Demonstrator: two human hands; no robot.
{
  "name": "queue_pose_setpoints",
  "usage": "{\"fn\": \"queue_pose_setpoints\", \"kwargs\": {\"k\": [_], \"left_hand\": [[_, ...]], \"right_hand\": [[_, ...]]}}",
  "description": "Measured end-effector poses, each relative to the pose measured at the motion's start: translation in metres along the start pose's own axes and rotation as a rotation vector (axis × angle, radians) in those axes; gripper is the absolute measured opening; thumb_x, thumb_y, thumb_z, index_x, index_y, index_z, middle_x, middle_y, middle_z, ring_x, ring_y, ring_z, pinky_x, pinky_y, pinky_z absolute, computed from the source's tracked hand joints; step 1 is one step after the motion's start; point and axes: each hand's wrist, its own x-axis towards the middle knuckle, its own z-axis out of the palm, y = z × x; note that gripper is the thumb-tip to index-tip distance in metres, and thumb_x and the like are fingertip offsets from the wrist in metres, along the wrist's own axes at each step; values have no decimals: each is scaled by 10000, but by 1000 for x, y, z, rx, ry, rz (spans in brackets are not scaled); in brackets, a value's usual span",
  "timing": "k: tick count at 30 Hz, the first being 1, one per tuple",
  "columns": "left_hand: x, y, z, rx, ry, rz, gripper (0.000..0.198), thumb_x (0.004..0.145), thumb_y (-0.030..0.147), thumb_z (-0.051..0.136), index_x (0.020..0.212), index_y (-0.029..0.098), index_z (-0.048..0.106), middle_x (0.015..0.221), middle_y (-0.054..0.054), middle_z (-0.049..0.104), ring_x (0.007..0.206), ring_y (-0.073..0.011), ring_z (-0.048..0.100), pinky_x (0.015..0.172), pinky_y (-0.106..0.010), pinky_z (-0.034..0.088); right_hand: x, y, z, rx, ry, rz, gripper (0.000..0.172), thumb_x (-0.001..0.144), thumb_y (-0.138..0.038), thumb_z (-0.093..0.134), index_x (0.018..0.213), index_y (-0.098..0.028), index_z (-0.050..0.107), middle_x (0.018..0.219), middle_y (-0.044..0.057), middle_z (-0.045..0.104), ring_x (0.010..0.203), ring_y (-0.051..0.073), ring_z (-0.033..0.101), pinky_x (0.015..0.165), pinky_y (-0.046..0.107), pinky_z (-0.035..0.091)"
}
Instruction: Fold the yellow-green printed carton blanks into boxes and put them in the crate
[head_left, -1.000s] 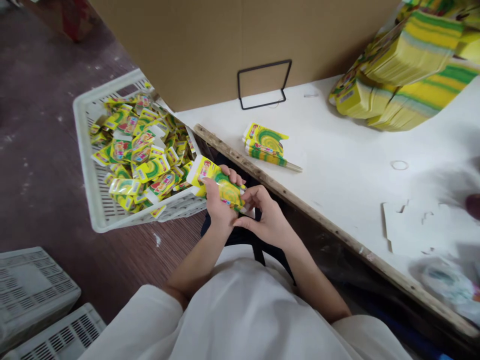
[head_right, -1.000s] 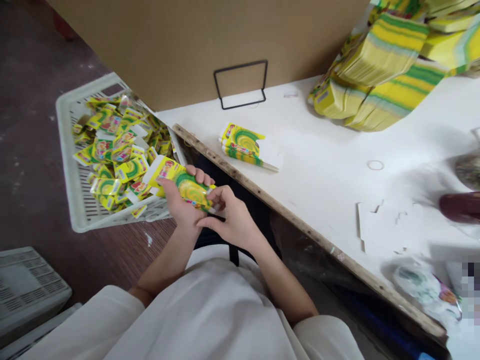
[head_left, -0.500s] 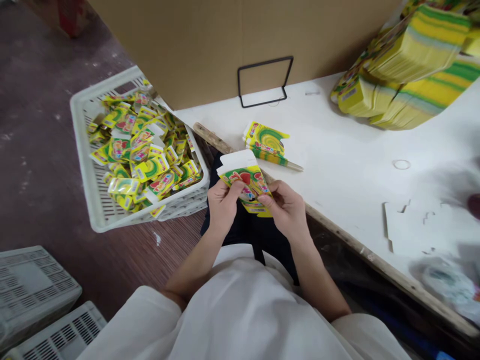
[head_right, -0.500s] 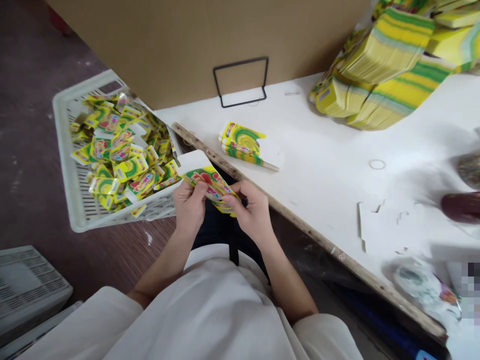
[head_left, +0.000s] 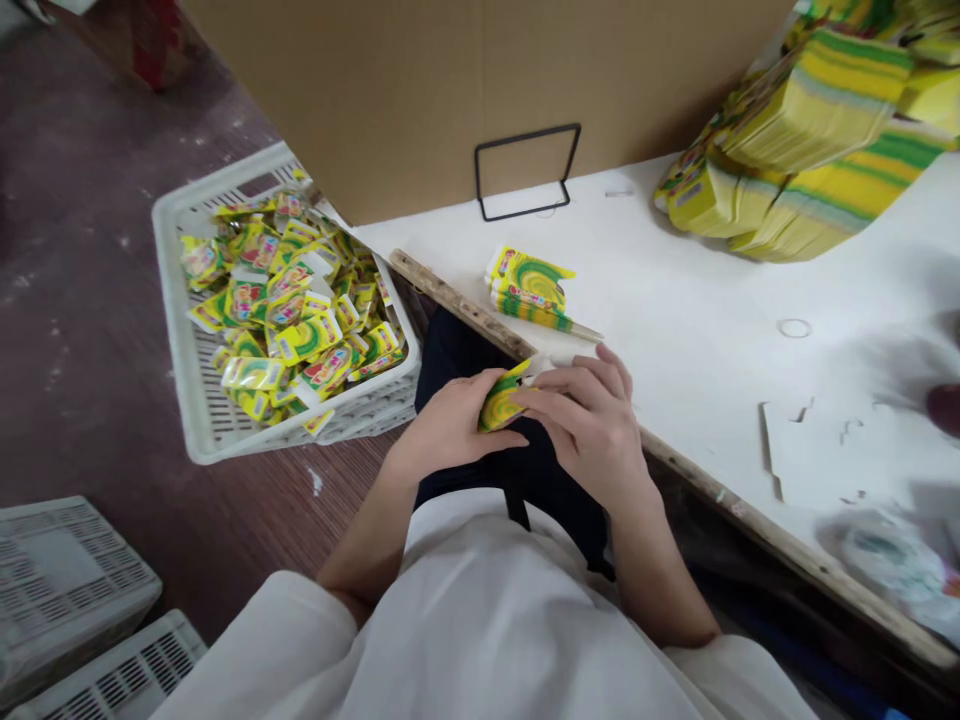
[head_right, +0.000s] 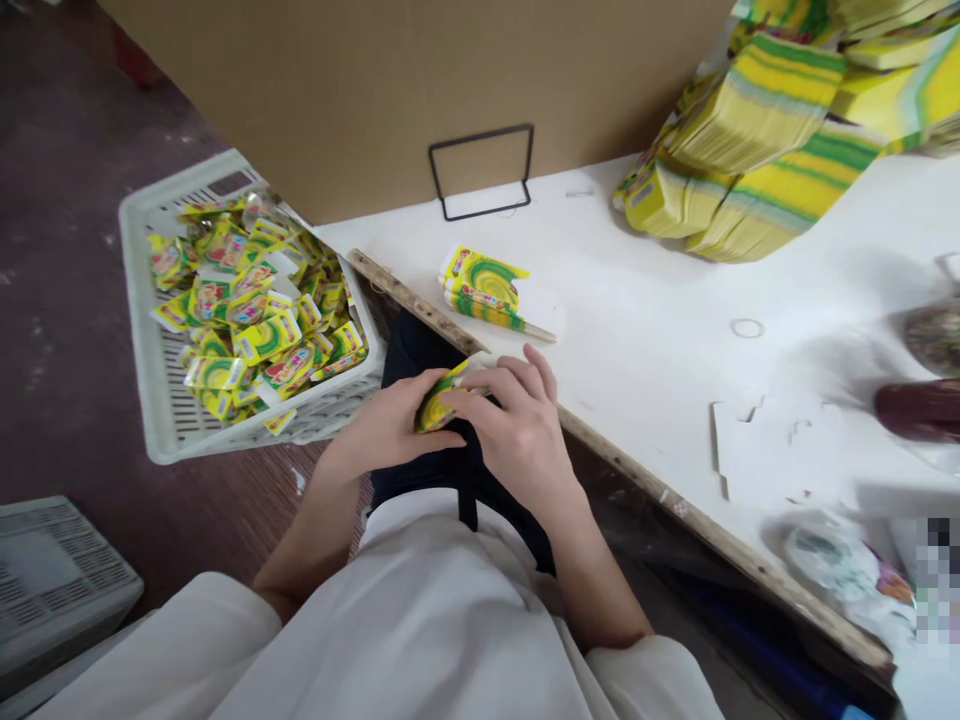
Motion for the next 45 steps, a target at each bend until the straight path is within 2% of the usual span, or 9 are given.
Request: {"fn": "queue_pose_setpoints", "kwargs": {"k": [5,7,16,21,25,29,35,38,45], "left_hand": [[6,-2,30,45,306,-142,733,657,524,861,1226,216,517,1096,-88,698,978,-332,689,835,-451,543],[10,-4,41,32,346,-121,752,622,536,879,1201,221,518,1065,-73,696,954,-317,691,827,-435,545],[11,-6,54,-119,270,147,874,722,374,835,1437,247,349,1409,-133,565,1270,-312,608,1018,-417,518],[13,-10,61,-121,357,191,730,699,277,801,1315,258,410,1284,-101,615,1210,-298,634,992,-433,521],[14,-12,63,-194,407,178,565,698,282,788,1140,260,437,1177,-68,620,1065,-240,663,853,-367,530],[16,-15,60,-237,326,73,468,703,285,771,1041,256,449,960,-3,601,793,-179,634,713,-315,507],[17,-16,67,-126,495,165,733,660,215,765,1291,234,391,1335,-160,484,1241,-333,553,992,-496,497],[13,-15,63,-28,437,37,663,672,142,711,1274,250,457,1223,-106,589,1163,-313,598,978,-492,499],[5,-19,31,87,287,102,613,671,284,782,1239,227,560,1175,-87,712,1054,-301,690,910,-435,519]], "right_hand": [[0,-2,12,120,346,318,718,978,-422,556,1594,-326,200,1517,154,408,1460,378,384,1194,640,329],[1,-4,17,212,357,393,665,1037,-405,402,1612,-321,80,1552,160,376,1495,340,365,1165,586,408],[7,5,21,787,86,572,482,980,-399,582,1435,-265,496,1371,104,654,1288,285,615,1095,480,521],[2,19,34,1031,-105,606,554,931,-562,626,1395,-265,572,1389,82,664,1302,280,624,1115,464,518],[-4,20,38,957,-57,537,584,984,-602,502,1461,-267,532,1380,92,671,1313,281,619,1127,474,503],[-4,10,26,635,-186,313,621,992,-474,557,1565,-292,401,1598,55,460,1479,274,440,1240,483,367],[-7,9,17,408,-25,301,507,1030,-223,436,1524,-336,469,1567,27,502,1453,240,477,1222,474,402],[-7,11,17,379,94,320,526,1021,-244,491,1536,-338,449,1581,46,482,1459,255,470,1208,478,418],[-3,24,-2,354,-214,175,304,986,-316,591,1265,-324,710,1603,53,450,1418,293,520,1151,471,479]]}}
